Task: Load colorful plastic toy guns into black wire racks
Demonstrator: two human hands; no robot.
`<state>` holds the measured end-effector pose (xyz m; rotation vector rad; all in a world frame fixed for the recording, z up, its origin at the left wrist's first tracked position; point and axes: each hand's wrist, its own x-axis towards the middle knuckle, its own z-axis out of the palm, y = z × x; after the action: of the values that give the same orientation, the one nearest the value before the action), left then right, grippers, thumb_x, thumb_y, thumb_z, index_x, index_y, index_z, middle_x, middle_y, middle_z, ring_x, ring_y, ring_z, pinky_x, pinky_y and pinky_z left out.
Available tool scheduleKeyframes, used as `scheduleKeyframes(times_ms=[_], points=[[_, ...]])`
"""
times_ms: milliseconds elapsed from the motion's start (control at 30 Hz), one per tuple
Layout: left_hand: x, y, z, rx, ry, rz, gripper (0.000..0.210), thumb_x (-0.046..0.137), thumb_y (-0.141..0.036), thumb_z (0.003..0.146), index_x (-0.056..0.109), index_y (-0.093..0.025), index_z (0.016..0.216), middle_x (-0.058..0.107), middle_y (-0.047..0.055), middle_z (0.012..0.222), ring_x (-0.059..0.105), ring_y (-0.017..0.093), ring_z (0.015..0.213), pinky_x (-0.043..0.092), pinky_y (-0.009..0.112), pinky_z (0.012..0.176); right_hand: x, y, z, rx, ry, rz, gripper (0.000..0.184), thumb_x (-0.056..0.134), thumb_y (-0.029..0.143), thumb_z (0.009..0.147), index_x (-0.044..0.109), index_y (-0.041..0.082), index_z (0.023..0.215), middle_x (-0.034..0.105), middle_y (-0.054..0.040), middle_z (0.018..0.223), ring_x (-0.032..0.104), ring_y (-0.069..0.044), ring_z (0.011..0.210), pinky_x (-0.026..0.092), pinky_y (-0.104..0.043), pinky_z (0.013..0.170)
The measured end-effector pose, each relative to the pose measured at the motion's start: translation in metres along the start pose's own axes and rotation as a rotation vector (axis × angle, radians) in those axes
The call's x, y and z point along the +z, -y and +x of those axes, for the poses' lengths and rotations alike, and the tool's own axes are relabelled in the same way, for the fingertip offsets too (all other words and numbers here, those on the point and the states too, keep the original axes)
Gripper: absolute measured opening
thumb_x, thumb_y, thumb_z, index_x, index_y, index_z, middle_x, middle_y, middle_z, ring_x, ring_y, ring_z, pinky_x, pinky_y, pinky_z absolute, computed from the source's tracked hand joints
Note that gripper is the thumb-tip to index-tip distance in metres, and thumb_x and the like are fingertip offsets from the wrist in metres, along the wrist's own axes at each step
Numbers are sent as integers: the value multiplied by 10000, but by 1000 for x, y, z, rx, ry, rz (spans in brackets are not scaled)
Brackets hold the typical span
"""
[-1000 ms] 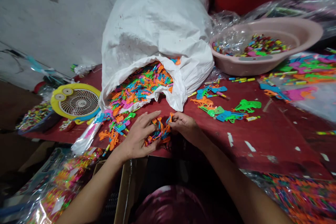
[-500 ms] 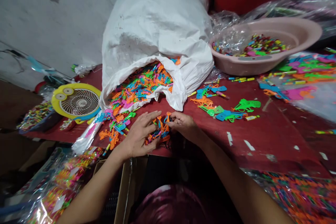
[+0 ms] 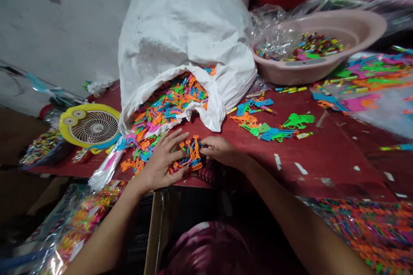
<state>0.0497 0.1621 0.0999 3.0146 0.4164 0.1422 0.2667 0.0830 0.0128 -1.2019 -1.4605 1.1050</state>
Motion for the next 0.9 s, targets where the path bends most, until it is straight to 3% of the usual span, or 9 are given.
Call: scheduleKeyframes(times_ms=[300,467,600,767,900], points=[[-5,0,-17,-46,29,14,317,631,-416,842,662,-301,1136,298,16,1582,201,323,1475,79,620,1184,10,-3,1,-119,28,-66,288,504,398,922,674,166,913,585,-7,790,476,-135,739,354,-249,661],[-3,-1,-23,-64,-70,-25,306,631,-474,844,653,-255,1056,356,55,1550,257,308,1458,110,596,1191,17,-21,-2,72,100,124,320,586,451,854,638,164,988,431,49,650,348,-106,596,253,-232,520],[2,-7,-24,-131,-181,-91,375,638,-439,848,552,-223,1143,376,112,1532,330,277,1427,213,554,1181,23,-36,-3,68,111,156,376,563,550,848,579,176,815,352,59,626,283,-97,578,206,-236,512],[8,-13,-20,-155,-223,-116,442,652,-376,839,491,-223,1221,443,125,1484,385,273,1396,262,537,1167,29,-36,1,-24,29,8,439,502,601,863,503,192,702,393,38,640,326,-116,614,233,-246,535],[10,-5,-15,-83,-211,-119,405,612,-323,868,482,-210,1234,524,116,1420,418,235,1380,264,494,1180,25,-25,-3,-127,18,-161,375,485,502,910,570,186,728,501,13,693,417,-137,665,323,-265,631]])
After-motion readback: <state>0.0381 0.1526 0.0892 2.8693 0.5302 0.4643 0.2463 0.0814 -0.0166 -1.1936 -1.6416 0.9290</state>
